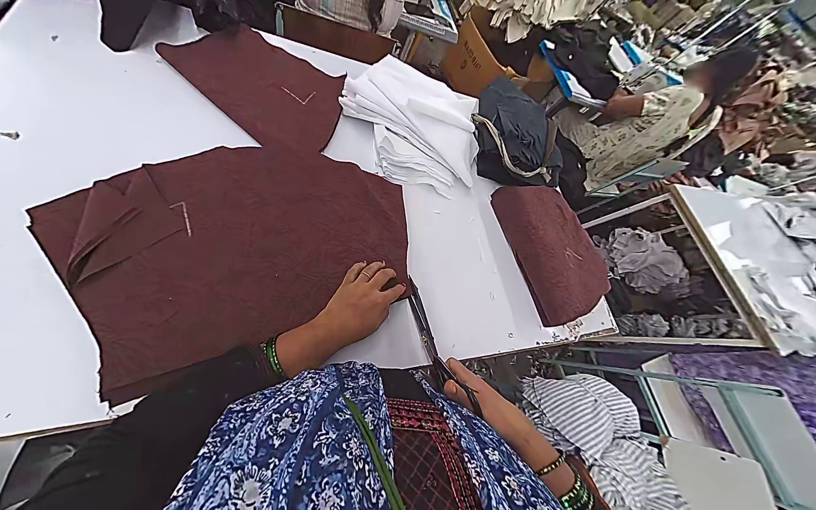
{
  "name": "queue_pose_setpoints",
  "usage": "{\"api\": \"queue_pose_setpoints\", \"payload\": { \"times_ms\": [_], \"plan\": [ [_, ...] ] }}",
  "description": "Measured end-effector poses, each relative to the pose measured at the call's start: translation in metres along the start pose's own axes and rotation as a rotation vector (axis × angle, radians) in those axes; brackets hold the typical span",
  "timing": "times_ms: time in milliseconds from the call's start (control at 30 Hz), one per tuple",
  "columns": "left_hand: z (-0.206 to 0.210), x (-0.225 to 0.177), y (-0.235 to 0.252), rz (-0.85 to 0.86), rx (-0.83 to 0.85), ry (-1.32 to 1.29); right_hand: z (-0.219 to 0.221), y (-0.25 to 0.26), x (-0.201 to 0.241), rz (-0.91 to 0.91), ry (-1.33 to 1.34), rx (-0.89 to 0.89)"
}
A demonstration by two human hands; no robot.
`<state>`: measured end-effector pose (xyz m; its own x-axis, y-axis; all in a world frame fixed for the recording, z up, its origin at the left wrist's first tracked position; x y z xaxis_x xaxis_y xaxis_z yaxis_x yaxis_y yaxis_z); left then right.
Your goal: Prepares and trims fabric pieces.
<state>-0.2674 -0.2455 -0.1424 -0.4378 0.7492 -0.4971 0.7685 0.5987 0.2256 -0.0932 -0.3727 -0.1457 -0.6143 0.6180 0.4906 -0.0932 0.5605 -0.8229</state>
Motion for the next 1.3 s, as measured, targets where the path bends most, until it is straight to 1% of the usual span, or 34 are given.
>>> {"api": "queue_pose_setpoints", "payload": {
  "times_ms": [100, 267, 433, 567, 700, 800, 867, 933, 1033, 1100, 1167, 1300],
  "plan": [
    [0.001, 0.0, 0.001, -0.009, 0.033, -0.007, 0.002, 0.0, -0.001, 0.012, 0.02, -0.002],
    [0.0, 0.0, 0.001, -0.014, 0.04, -0.017, 0.004, 0.002, 0.004, 0.048, 0.029, -0.023],
    [-0.001, 0.001, 0.001, -0.007, 0.003, -0.036, 0.007, 0.005, 0.002, 0.012, 0.115, -0.065],
    [-0.001, 0.0, 0.001, -0.017, 0.039, -0.042, 0.007, 0.003, 0.005, -0.024, 0.173, -0.119],
    [-0.002, 0.001, 0.002, -0.026, 0.045, -0.047, 0.006, 0.005, 0.004, -0.071, 0.134, -0.173],
    [-0.001, 0.001, 0.001, -0.012, 0.017, -0.031, 0.007, 0.006, 0.002, -0.083, 0.103, -0.21],
    [-0.002, 0.001, 0.001, -0.011, 0.015, -0.026, 0.009, 0.007, 0.003, -0.085, 0.122, -0.204],
    [-0.003, 0.001, 0.001, -0.01, 0.008, -0.022, 0.011, 0.009, 0.0, -0.095, 0.196, -0.162],
    [-0.004, 0.0, 0.0, 0.004, -0.026, -0.035, 0.013, 0.011, -0.009, -0.1, 0.345, -0.099],
    [-0.009, 0.001, -0.002, 0.021, -0.117, -0.062, 0.014, 0.008, -0.009, -0.109, 0.388, -0.069],
    [-0.014, 0.004, -0.005, 0.021, -0.218, -0.089, 0.01, 0.004, -0.01, -0.148, 0.39, -0.083],
    [-0.023, 0.013, -0.007, -0.03, -0.301, -0.14, 0.003, -0.002, -0.015, -0.215, 0.358, -0.101]
  ]
}}
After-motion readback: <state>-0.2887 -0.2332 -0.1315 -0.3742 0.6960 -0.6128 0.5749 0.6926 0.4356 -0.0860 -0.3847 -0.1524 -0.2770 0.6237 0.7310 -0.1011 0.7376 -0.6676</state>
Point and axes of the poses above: each hand's wrist, its own y-axis towards the middle knuckle, its own z-axis out of the palm, x = y × z, the point moved 8 cm from there along y, towards the middle knuckle, and after that the axes turned 11 degrees about z, right-handed, at the moved point
